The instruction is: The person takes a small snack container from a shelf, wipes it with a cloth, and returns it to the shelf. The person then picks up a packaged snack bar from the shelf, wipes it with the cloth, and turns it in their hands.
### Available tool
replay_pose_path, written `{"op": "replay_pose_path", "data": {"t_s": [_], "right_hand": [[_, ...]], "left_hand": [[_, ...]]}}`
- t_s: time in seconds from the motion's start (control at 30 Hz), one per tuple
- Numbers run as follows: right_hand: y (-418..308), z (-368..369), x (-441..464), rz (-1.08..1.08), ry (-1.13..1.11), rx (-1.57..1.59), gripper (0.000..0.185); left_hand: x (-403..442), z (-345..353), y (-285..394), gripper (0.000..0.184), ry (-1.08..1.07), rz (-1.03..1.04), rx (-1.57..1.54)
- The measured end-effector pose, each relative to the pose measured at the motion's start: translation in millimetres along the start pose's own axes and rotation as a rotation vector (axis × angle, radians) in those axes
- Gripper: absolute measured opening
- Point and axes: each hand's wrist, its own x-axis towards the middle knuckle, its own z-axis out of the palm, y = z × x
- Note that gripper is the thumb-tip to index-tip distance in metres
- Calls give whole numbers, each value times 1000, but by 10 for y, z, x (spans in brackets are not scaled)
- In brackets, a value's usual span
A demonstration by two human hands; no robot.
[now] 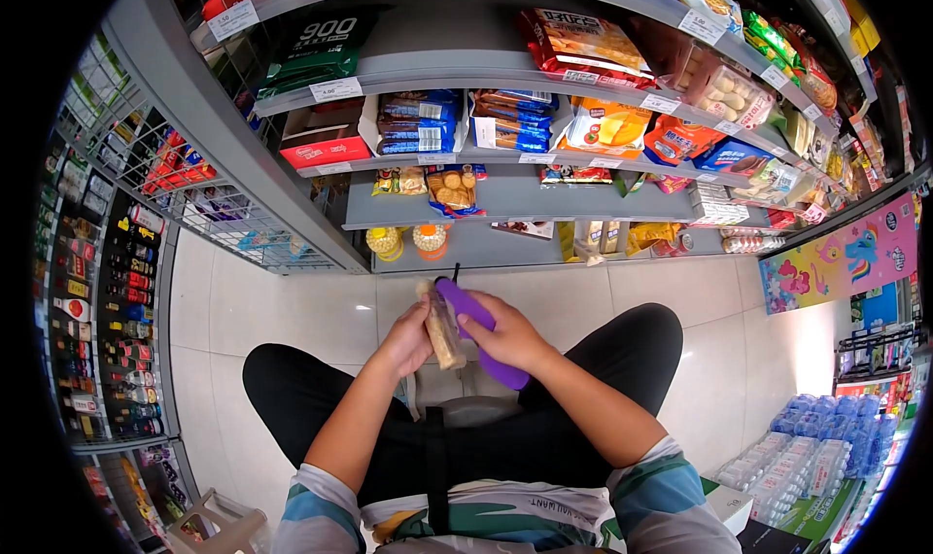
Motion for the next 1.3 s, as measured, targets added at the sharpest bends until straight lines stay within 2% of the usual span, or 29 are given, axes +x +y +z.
{"op": "replay_pose_path", "data": {"t_s": [0.03, 0.07, 0.13, 0.17, 0.2, 0.27, 0.3, 0.37, 0.5, 0.57, 0.8, 0.87, 0.93, 1.0, 1.07, 1.13, 1.2, 1.23, 1.3], "right_hand": [[26, 26, -9, -141, -9, -157, 46], [50, 50, -20, -140, -8, -155, 46], [-101, 75, -52, -103, -103, -178, 42], [-230, 48, -74, 88, -152, -75, 40], [-179, 68, -85, 89, -151, -73, 40], [-6, 134, -96, 263, -64, -39, 44], [23, 145, -75, 263, -62, -37, 44], [68, 162, -42, 567, -100, 410, 53], [-112, 47, -34, 722, -149, 637, 62], [-58, 30, -27, 623, -154, 743, 61], [66, 25, 25, 606, -55, 714, 56], [-118, 14, 2, 483, 31, 422, 49], [-148, -95, 42, 494, 5, 313, 43], [-105, -165, 42, 496, -36, 196, 38], [-10, -206, 18, -58, 94, -43, 30], [-181, -238, -34, 1, 79, -155, 28], [-399, -238, -111, 69, -9, -169, 48], [-399, -231, -126, 79, -14, -173, 48], [-379, -195, -136, 23, -241, -440, 65]], "left_hand": [[2, 9, -1, 43, -8, 66, -76], [37, -49, -24, 43, -7, 65, -75], [148, -235, -74, 37, 123, 259, -138], [181, -309, -87, 34, 179, 358, -150], [147, -267, -44, 34, 179, 357, -148], [34, -122, 104, 36, 170, 508, -167], [4, -115, 149, 40, 102, 524, -163], [-45, -49, 174, 38, 63, 527, -192], [-101, 69, 159, 38, -7, 492, -197], [-115, 78, 179, 40, -41, 493, -160], [-151, 114, 217, 48, -73, 525, -76], [-133, 81, 241, 45, -16, 535, -102], [-107, -12, 257, 44, 45, 543, -136], [-90, -121, 300, 44, -48, 468, -180], [-74, -119, 297, 47, 3, 398, -207], [-52, -120, 258, 45, -95, 219, -155], [-70, -20, 219, 44, -82, 165, -98], [-82, 32, 198, 43, -70, 114, -29], [-77, 54, 148, 43, -116, 93, 1]]}}
